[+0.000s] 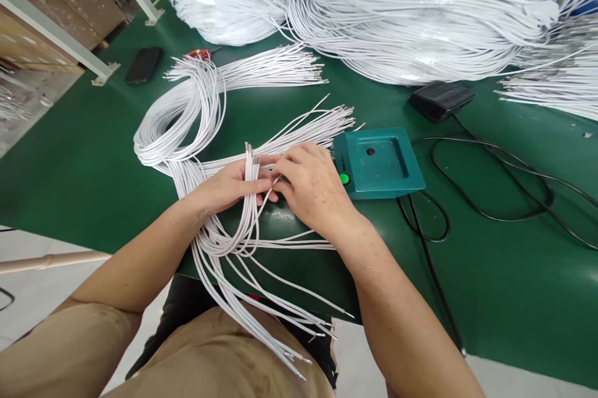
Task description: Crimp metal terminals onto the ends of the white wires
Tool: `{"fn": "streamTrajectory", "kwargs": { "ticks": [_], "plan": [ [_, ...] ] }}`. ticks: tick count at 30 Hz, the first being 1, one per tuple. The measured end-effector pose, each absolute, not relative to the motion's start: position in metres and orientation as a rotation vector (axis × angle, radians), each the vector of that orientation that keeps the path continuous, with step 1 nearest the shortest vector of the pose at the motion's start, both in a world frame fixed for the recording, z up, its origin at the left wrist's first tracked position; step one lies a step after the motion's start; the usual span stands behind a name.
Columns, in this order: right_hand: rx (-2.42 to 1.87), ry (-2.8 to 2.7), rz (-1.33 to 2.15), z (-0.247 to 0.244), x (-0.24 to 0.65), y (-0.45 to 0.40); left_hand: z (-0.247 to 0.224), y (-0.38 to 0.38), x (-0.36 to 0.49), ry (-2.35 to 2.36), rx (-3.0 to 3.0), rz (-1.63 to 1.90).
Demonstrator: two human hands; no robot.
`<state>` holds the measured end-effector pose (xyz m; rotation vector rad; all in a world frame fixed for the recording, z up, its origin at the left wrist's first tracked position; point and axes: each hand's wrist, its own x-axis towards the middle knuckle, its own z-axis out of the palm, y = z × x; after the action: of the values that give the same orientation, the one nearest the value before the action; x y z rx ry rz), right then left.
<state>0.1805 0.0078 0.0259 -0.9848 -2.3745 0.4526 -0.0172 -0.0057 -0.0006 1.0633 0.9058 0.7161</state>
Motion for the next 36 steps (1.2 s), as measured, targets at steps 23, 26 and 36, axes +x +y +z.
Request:
{"fn": "streamTrajectory", "kwargs": {
  "ticks": [23,26,36],
  "plan": [
    [-1.045,-1.086,1.712,0.021,0.155,0.005,-0.001,-0.01,-0.002,1.017,1.026,1.07],
    [-0.978,-0.941,1.899,0.02,0.154,0.007,0.001,-0.011,0.0,1.05,1.052,1.058],
    [-1.052,-0.962,1.899,0.021,0.155,0.008,0.002,-0.019,0.005,0.999,1.169,0.963]
  ]
}}
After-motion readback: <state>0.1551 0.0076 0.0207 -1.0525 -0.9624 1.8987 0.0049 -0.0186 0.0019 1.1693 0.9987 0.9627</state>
